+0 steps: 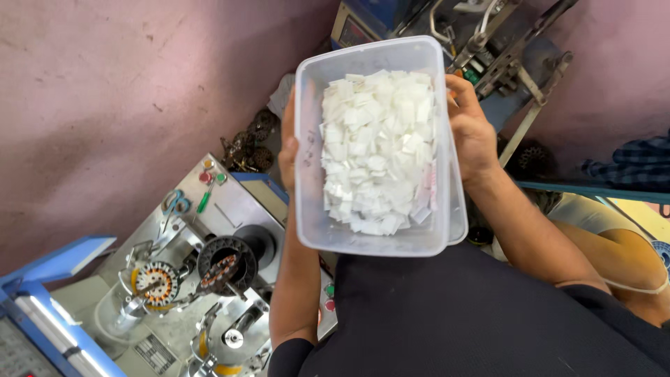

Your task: The person retrieves a container of white rectangular pieces and places it on a scale. They then proceed to insert these pieces one by one into slots on a rotating wheel attached to a machine. The person continues this repetitive insertion process throughout the clip.

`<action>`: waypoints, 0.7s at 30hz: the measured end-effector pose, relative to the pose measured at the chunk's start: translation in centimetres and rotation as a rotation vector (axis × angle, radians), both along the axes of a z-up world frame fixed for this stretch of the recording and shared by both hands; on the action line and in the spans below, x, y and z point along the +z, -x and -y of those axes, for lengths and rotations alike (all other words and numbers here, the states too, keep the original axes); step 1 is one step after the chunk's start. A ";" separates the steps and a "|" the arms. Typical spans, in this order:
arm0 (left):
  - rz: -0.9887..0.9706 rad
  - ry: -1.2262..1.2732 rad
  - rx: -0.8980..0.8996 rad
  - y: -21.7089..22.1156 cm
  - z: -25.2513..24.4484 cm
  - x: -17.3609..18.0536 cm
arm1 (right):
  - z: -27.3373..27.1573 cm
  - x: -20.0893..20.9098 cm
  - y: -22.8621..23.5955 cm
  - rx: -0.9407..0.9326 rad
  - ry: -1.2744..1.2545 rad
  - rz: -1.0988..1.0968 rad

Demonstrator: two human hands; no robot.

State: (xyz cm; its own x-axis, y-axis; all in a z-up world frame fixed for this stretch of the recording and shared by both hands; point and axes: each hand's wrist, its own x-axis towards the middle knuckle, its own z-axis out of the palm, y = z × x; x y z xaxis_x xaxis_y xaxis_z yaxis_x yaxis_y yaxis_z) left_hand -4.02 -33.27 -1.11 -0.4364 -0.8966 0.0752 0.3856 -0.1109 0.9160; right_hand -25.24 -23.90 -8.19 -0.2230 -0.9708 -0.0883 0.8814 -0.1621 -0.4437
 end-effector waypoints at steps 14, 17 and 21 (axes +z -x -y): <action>0.692 -0.191 -0.312 24.1 14.4 -9.9 | 7.9 -13.2 19.2 -0.643 -0.113 -0.207; 0.821 -0.149 -0.381 25.0 15.4 -11.6 | 10.2 -16.7 20.7 -0.614 -0.059 -0.151; 0.479 -0.294 -0.433 24.6 16.3 -13.8 | 10.6 -19.8 20.7 -0.669 -0.123 -0.113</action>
